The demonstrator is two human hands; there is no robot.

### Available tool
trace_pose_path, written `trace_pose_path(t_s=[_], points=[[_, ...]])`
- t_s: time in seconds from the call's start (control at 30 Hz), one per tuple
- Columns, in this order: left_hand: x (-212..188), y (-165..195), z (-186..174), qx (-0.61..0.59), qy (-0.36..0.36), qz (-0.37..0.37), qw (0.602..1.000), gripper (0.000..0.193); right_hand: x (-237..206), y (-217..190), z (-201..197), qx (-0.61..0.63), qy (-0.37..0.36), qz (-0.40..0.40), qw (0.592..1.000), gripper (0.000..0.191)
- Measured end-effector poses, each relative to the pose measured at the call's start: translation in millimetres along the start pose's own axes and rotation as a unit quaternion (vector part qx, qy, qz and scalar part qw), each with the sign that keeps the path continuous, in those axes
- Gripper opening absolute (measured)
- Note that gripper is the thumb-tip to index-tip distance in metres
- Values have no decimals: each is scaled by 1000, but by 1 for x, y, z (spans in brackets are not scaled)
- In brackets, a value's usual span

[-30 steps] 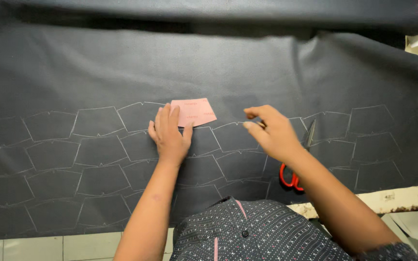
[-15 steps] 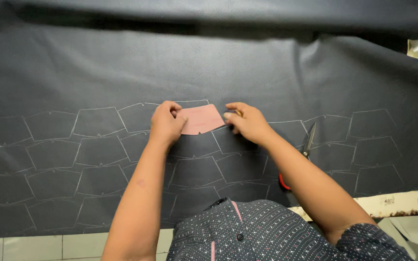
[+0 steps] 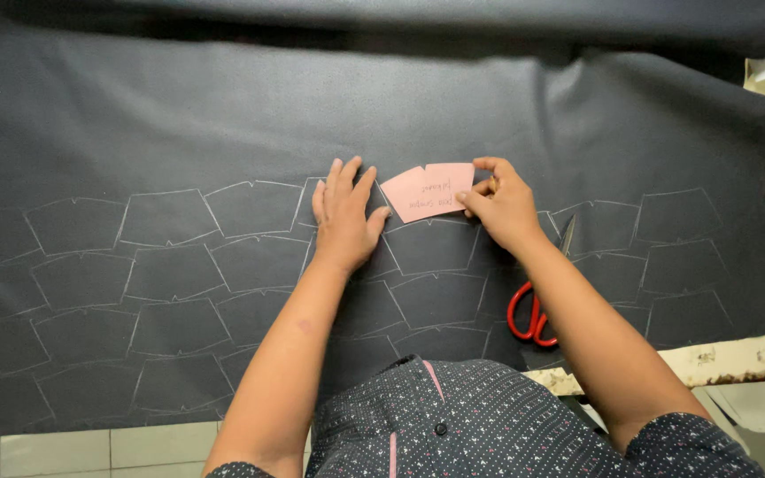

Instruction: The person repeatedly places a small pink paper pattern onto a large black fabric with pre-drawn outlines, adjusting its position multiple times. The person also briefly lifts and folds the fabric and receives a white paper pattern from another person.

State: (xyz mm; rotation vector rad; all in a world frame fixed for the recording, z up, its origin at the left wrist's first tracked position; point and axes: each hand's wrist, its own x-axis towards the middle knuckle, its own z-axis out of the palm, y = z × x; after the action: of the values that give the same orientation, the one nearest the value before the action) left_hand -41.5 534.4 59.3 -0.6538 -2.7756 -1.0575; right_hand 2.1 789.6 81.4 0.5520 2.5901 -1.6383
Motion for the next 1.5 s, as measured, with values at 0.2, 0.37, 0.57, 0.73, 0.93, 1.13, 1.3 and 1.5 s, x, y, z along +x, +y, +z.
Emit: trace_pose_path(t_s=[0.2,0.37,0.57,0.73,0.93,1.13,1.3,1.5], points=[[5,0,12,-27,9,-73,997,42,-6,-1,7,-14,30,16,999,58],[8,4,10,-30,19,-89,995,33,-10,-1,13,17,45,38,998,57],[6,4,10,-32,12,-100,994,32,-8,17,9,-156,88,-79,981,45],[3,1,12,-34,27,-83,996,33,-7,35,3,-167,73,-129,975,41],[1,-3,14,-33,30,-81,996,32,-6,35,5,-164,73,-114,977,42],[0,-6,18,-25,37,-74,996,25,-8,34,6,-160,75,-103,979,38],[-1,-7,20,-25,37,-76,996,24,-7,36,6,-166,81,-115,976,36],[0,-6,17,-20,36,-67,997,27,-8,34,8,-171,89,-115,975,37]])
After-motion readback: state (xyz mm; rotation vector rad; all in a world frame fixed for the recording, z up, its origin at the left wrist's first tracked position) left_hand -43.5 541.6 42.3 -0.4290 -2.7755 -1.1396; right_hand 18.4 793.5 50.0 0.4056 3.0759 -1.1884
